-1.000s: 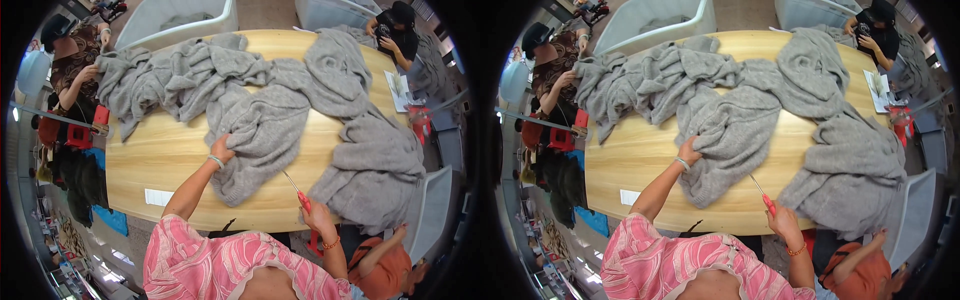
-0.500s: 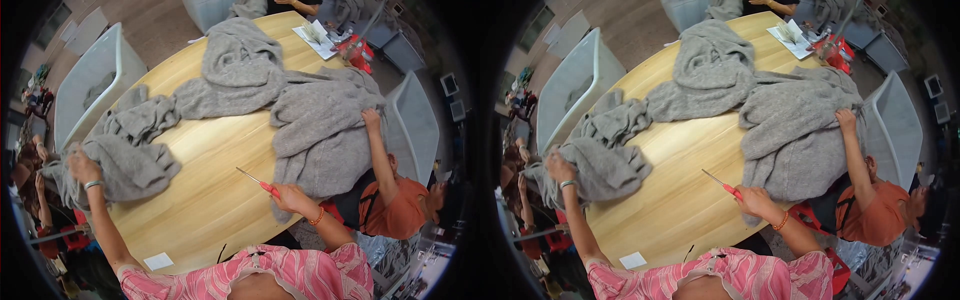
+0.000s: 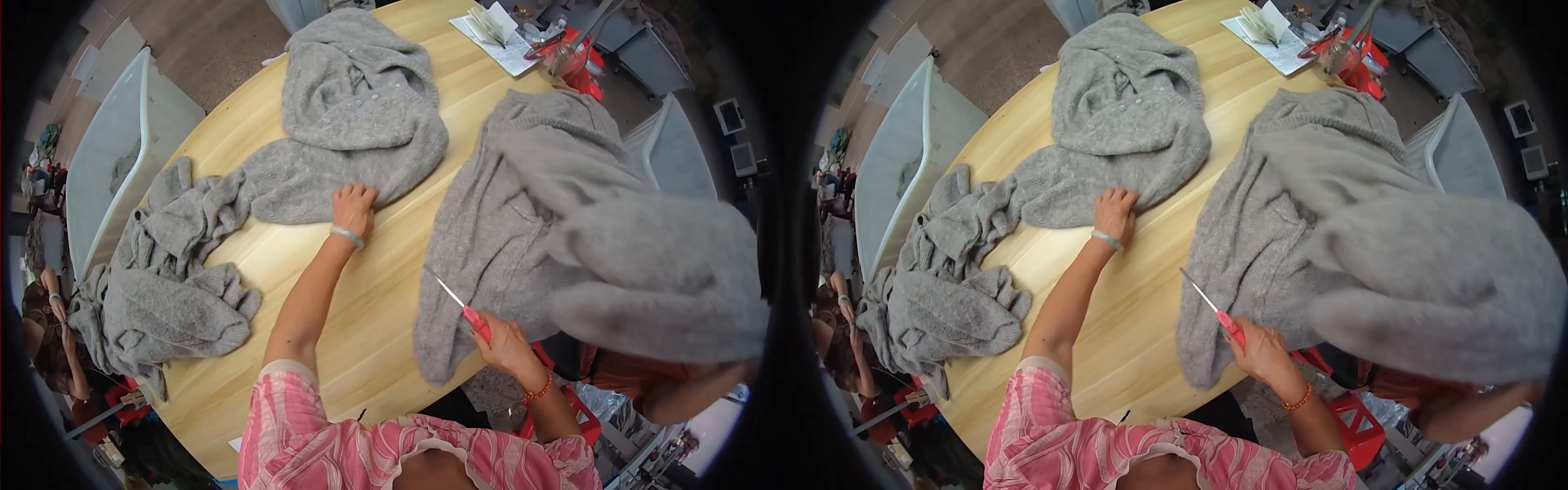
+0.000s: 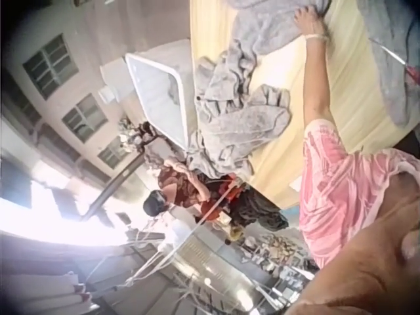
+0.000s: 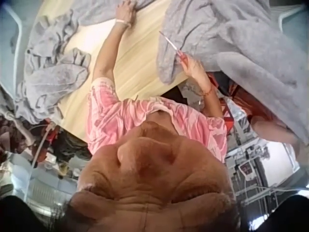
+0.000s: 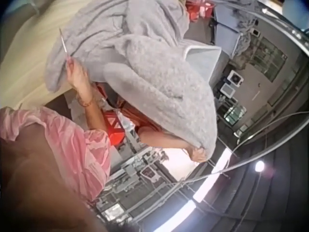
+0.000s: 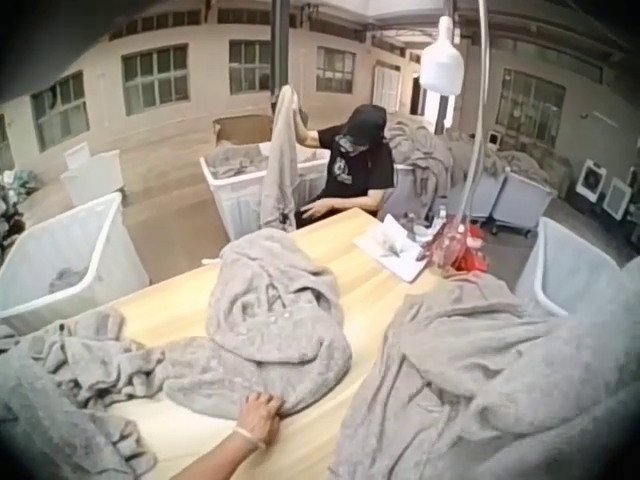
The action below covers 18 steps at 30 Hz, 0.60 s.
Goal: Trimming loose threads from a large grey knit garment on a factory work table.
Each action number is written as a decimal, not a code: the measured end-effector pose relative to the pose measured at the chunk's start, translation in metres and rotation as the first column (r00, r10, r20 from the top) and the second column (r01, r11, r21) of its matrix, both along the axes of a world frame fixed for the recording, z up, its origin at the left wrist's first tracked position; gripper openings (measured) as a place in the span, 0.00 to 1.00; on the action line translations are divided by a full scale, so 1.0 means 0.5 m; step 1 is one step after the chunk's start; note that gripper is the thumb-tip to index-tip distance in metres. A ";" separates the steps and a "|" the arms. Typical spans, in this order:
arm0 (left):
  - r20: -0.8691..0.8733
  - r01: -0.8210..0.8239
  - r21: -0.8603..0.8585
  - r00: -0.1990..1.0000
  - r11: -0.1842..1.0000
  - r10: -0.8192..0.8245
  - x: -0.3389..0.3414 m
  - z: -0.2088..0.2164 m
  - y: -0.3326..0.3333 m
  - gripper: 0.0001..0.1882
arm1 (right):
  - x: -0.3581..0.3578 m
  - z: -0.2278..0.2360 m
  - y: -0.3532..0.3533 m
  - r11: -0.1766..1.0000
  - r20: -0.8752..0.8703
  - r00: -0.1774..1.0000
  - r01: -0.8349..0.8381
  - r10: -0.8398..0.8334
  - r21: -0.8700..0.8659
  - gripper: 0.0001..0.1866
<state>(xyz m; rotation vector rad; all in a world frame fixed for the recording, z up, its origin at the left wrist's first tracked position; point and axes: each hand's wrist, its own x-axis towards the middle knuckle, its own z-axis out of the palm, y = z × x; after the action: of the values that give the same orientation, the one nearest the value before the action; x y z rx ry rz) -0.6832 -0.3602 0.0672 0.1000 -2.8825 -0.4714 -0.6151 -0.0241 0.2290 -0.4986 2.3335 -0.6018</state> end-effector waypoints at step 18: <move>0.922 -0.170 -0.046 0.372 0.984 0.107 0.840 0.213 0.000 0.11 | 0.104 0.006 -0.107 0.930 -0.065 0.932 -0.361 0.357 -0.068 0.16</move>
<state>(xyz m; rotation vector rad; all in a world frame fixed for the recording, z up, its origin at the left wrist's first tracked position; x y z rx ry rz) -0.2630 -0.3604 0.1739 0.9123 -3.9038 -0.5977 -0.5632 -0.0774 0.2319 -0.9638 2.1932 -0.5100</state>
